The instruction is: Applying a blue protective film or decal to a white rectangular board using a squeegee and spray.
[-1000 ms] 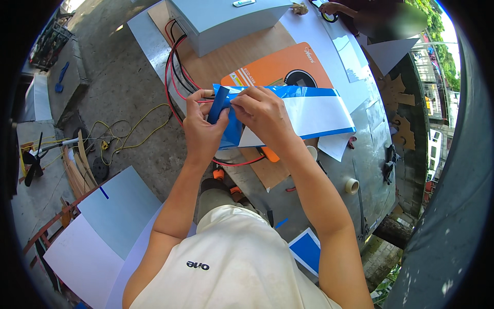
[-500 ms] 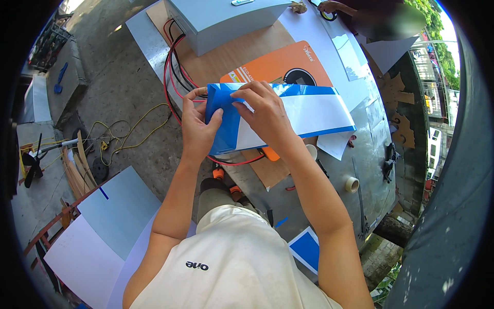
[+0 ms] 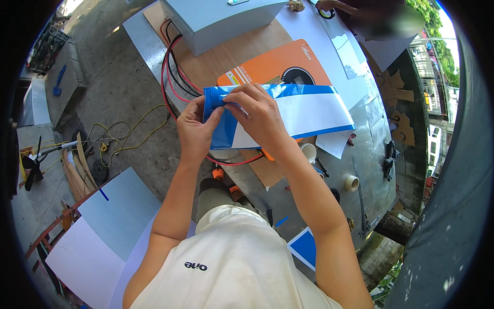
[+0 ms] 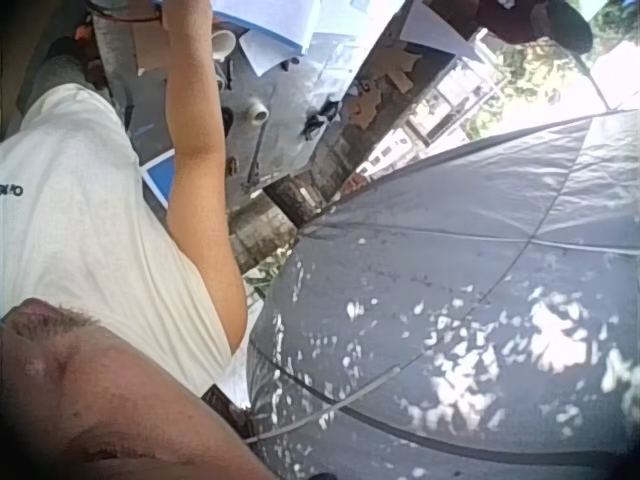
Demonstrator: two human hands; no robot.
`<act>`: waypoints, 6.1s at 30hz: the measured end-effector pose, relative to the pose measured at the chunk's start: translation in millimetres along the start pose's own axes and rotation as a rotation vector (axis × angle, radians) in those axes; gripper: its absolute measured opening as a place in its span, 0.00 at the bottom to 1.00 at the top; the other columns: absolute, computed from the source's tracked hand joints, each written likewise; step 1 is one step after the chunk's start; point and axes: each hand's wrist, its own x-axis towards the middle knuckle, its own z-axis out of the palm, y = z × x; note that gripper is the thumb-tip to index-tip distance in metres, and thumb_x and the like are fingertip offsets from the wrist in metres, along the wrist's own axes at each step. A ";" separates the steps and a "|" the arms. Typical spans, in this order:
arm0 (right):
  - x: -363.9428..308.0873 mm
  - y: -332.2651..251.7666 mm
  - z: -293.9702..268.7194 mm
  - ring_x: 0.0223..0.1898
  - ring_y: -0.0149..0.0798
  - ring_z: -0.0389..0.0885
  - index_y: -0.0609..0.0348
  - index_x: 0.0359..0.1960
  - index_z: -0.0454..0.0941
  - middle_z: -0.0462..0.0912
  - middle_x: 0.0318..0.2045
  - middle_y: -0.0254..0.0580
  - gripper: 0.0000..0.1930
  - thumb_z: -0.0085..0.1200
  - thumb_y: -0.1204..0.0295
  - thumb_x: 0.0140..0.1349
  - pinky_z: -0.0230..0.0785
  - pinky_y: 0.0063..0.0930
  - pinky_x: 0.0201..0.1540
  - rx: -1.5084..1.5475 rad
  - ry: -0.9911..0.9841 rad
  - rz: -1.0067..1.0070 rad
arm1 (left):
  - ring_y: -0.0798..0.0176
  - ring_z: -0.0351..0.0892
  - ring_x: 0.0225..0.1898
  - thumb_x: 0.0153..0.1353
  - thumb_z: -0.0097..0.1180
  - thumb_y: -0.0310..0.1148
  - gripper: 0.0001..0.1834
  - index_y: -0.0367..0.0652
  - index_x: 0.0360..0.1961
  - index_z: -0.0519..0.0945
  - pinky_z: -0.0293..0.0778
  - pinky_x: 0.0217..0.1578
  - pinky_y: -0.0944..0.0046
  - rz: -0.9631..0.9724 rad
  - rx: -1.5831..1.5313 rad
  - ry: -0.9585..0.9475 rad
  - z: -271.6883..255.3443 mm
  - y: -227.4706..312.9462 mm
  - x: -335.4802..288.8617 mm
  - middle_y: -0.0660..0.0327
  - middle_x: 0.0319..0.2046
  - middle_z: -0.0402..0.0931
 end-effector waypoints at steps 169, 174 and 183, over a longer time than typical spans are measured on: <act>-56.3 9.2 5.0 0.42 0.41 0.86 0.53 0.39 0.85 0.86 0.40 0.36 0.10 0.66 0.76 0.55 0.75 0.37 0.47 -0.004 0.042 -0.188 | 0.69 0.80 0.49 0.60 0.70 0.25 0.35 0.36 0.67 0.67 0.79 0.53 0.65 -0.265 -0.333 -0.061 -8.2 -6.9 -36.4 0.60 0.49 0.79; -55.9 8.6 4.1 0.42 0.41 0.86 0.53 0.41 0.85 0.86 0.40 0.36 0.11 0.66 0.76 0.55 0.76 0.36 0.47 -0.035 0.030 -0.218 | 0.68 0.80 0.49 0.60 0.70 0.26 0.35 0.35 0.67 0.67 0.79 0.53 0.65 -0.257 -0.297 -0.055 -9.0 -5.5 -37.6 0.60 0.50 0.79; -55.2 6.6 4.8 0.41 0.40 0.86 0.54 0.40 0.86 0.86 0.39 0.35 0.10 0.67 0.76 0.55 0.76 0.36 0.46 -0.010 0.049 -0.193 | 0.68 0.80 0.49 0.60 0.70 0.26 0.36 0.35 0.67 0.67 0.78 0.53 0.65 -0.244 -0.302 -0.056 -9.6 -5.9 -37.2 0.59 0.49 0.78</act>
